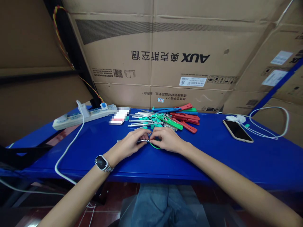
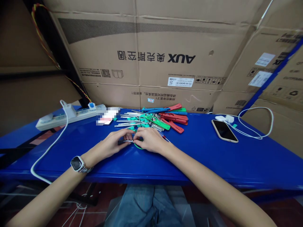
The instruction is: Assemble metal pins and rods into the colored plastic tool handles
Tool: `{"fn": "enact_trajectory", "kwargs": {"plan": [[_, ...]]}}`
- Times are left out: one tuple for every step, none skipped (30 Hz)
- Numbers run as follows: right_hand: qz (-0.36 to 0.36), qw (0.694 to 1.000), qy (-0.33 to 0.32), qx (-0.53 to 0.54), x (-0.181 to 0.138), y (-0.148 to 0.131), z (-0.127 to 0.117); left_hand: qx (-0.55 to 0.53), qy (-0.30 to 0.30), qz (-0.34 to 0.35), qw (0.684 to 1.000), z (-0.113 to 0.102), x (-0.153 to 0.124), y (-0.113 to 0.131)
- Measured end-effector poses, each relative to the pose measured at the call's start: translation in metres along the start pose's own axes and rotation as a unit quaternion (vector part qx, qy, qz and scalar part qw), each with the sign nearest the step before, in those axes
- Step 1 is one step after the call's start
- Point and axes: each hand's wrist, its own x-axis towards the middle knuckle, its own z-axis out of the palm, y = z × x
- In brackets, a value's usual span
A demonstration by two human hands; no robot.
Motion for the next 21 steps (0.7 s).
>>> {"fn": "enact_trajectory", "kwargs": {"plan": [[-0.006,1.000,0.002,-0.003,-0.0003,0.0003,0.0001,-0.003,0.003,0.002,1.000,-0.0003,0.0001,0.0006],[-0.012,1.000,0.004,-0.006,-0.0007,0.0005,0.0002,-0.005,0.007,0.004,1.000,-0.0007,0.0001,0.0013],[-0.016,1.000,0.006,-0.009,-0.0011,0.0007,0.0002,-0.007,0.010,0.005,1.000,-0.0011,0.0000,0.0019],[-0.020,1.000,0.006,-0.011,-0.0017,0.0006,0.0001,-0.008,0.012,0.005,1.000,-0.0014,-0.0001,0.0024],[-0.021,1.000,0.007,-0.013,-0.0023,0.0004,0.0000,-0.009,0.013,0.005,1.000,-0.0016,-0.0002,0.0028],[-0.021,1.000,0.008,-0.015,-0.0031,-0.0002,-0.0001,-0.009,0.013,0.004,1.000,-0.0017,-0.0003,0.0031],[-0.018,1.000,0.007,-0.018,-0.0038,-0.0009,-0.0002,-0.009,0.012,0.003,1.000,-0.0016,-0.0003,0.0032],[-0.014,1.000,0.007,-0.023,-0.0045,-0.0018,-0.0002,-0.008,0.011,0.003,1.000,-0.0015,-0.0003,0.0032],[-0.008,1.000,0.007,-0.030,-0.0052,-0.0027,-0.0002,-0.007,0.009,0.003,1.000,-0.0013,-0.0004,0.0031],[-0.002,0.999,0.008,-0.036,-0.0057,-0.0034,0.0000,-0.006,0.008,0.003,1.000,-0.0011,-0.0003,0.0030],[0.005,0.999,0.010,-0.039,-0.0060,-0.0038,0.0004,-0.005,0.009,0.004,1.000,-0.0008,-0.0003,0.0028],[0.013,0.999,0.014,-0.039,-0.0061,-0.0038,0.0010,-0.005,0.011,0.004,1.000,-0.0006,-0.0003,0.0027],[0.019,0.999,0.019,-0.033,-0.0062,-0.0032,0.0017,-0.003,0.012,0.004,1.000,-0.0004,-0.0004,0.0026],[0.024,0.999,0.022,-0.023,-0.0062,-0.0023,0.0025,-0.001,0.012,0.004,1.000,-0.0004,-0.0004,0.0025],[0.027,0.999,0.024,-0.009,-0.0061,-0.0010,0.0033,0.002,0.010,0.005,1.000,-0.0005,-0.0005,0.0024],[0.029,0.999,0.023,0.006,-0.0061,0.0003,0.0039,0.007,0.007,0.005,1.000,-0.0007,-0.0007,0.0022],[0.030,0.999,0.022,0.020,-0.0062,0.0016,0.0044,0.013,0.003,0.005,1.000,-0.0010,-0.0008,0.0019],[0.032,0.999,0.023,0.032,-0.0063,0.0026,0.0047,0.018,0.000,0.004,1.000,-0.0015,-0.0010,0.0014],[0.036,0.998,0.024,0.040,-0.0065,0.0032,0.0047,0.021,-0.004,0.005,1.000,-0.0020,-0.0010,0.0007],[0.041,0.998,0.026,0.045,-0.0067,0.0032,0.0045,0.022,-0.008,0.007,1.000,-0.0024,-0.0011,-0.0002],[0.044,0.998,0.027,0.047,-0.0071,0.0028,0.0041,0.022,-0.013,0.010,1.000,-0.0028,-0.0011,-0.0013]]}}
